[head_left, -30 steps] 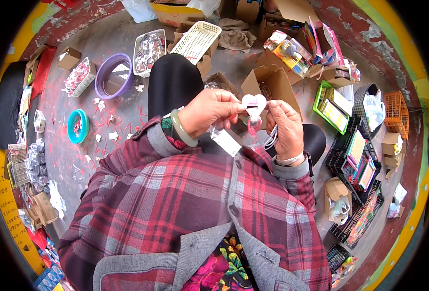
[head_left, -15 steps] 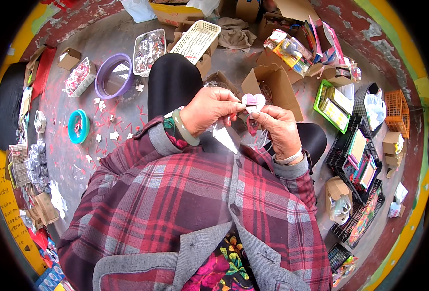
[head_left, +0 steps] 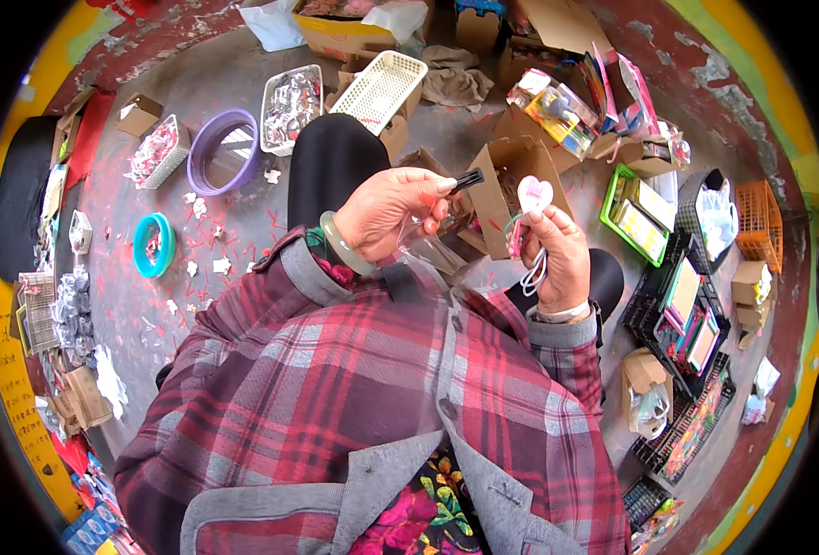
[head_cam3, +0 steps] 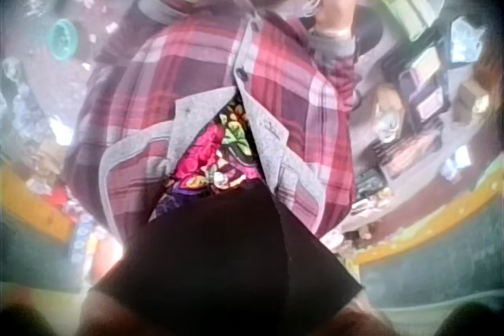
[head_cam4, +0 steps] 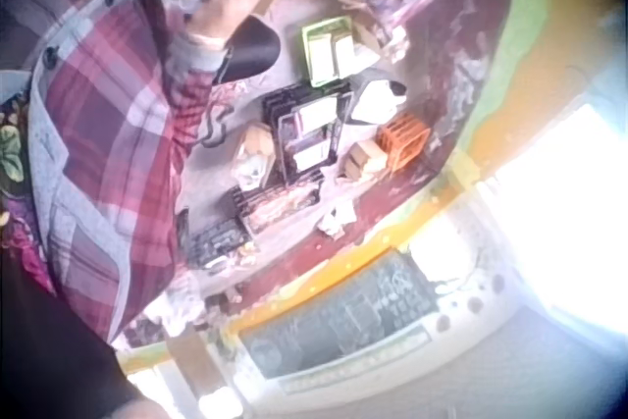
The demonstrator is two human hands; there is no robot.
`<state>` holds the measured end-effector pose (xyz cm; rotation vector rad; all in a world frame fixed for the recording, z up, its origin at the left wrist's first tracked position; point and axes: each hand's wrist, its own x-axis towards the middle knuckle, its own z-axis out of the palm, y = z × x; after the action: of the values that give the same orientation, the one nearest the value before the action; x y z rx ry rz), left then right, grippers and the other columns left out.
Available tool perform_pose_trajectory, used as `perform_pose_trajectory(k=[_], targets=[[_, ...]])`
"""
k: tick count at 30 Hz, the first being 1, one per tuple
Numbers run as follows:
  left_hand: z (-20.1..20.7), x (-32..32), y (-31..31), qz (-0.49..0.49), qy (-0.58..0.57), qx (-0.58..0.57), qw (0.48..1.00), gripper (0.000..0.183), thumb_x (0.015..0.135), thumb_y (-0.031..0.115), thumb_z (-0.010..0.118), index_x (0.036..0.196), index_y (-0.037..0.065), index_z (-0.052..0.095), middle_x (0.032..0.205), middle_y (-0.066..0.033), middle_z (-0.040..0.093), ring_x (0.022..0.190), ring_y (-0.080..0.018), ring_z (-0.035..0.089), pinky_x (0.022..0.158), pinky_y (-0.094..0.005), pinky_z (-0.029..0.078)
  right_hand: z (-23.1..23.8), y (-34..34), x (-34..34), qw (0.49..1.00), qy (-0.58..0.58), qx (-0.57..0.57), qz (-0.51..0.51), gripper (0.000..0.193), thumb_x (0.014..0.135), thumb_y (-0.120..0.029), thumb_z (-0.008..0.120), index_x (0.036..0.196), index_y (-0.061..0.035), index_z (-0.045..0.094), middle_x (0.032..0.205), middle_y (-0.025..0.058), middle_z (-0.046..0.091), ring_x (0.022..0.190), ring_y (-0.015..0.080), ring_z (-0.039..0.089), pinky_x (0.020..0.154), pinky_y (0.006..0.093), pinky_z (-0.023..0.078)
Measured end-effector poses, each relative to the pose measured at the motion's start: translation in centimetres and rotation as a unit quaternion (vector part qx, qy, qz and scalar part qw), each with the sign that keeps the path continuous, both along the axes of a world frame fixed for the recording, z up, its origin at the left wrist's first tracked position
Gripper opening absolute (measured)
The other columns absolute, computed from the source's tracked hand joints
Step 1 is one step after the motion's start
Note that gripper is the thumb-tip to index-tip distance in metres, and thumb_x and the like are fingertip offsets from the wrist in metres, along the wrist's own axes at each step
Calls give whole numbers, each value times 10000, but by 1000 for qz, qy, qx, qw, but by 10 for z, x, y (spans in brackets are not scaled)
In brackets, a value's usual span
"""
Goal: The person sits on the floor and packs small craft items into clear plastic bags. They pick up items like heart-shaped cutouts and ribbons, place them into bags, and seal them. The person also handles small plastic containers and places items into them.
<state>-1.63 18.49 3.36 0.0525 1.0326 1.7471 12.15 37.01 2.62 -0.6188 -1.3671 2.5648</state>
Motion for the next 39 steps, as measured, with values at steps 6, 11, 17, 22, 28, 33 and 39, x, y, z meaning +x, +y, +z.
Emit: perform_pose_trajectory(k=[6,11,17,22,28,33,39], targets=[[30,-27,-25,50,10,43,998,212,892,173,517,954,-28,540,671,-46,561,534,-94,527,490,-185,434,-8,-2,5,998,-36,49,-8,144,856,-107,541,819,29,571,622,45,532,514,93,467,502,213,378],[43,-70,-79,237,91,48,966,175,867,114,531,958,-36,535,696,-48,560,538,-100,528,497,-184,440,-21,2,3,999,-29,13,-14,126,860,-122,569,849,1,542,609,47,548,466,94,483,472,229,439],[15,-110,-147,331,137,35,933,140,845,150,570,901,22,583,739,-28,565,622,-96,523,560,-184,438,-30,2,2,999,-35,-5,-13,109,859,-107,568,847,-2,540,642,73,561,499,132,523,510,265,476],[-45,-110,-182,354,90,-39,930,126,838,145,551,889,35,586,735,-32,570,587,-102,506,551,-198,433,-34,2,1,999,-50,-6,-2,125,864,-116,561,840,4,532,643,88,562,501,139,526,499,252,465],[-121,-95,-208,380,-16,-108,918,103,819,141,579,834,39,580,694,-35,559,528,-96,493,459,-188,384,-34,-4,-3,998,-60,7,24,132,863,-124,561,846,-1,517,645,91,555,510,147,517,496,253,452],[-128,-88,-218,408,-18,-200,891,142,817,146,589,877,18,583,716,-45,574,536,-97,496,463,-180,384,-33,-12,-4,997,-74,16,28,102,851,-110,574,839,-17,535,645,52,566,476,90,494,418,197,378],[-155,-83,-245,464,-71,-186,863,102,820,117,579,860,23,584,725,-54,586,544,-102,515,452,-193,408,-39,-12,-10,996,-70,-13,56,101,870,-94,537,876,2,505,643,73,546,535,157,527,505,267,463]])
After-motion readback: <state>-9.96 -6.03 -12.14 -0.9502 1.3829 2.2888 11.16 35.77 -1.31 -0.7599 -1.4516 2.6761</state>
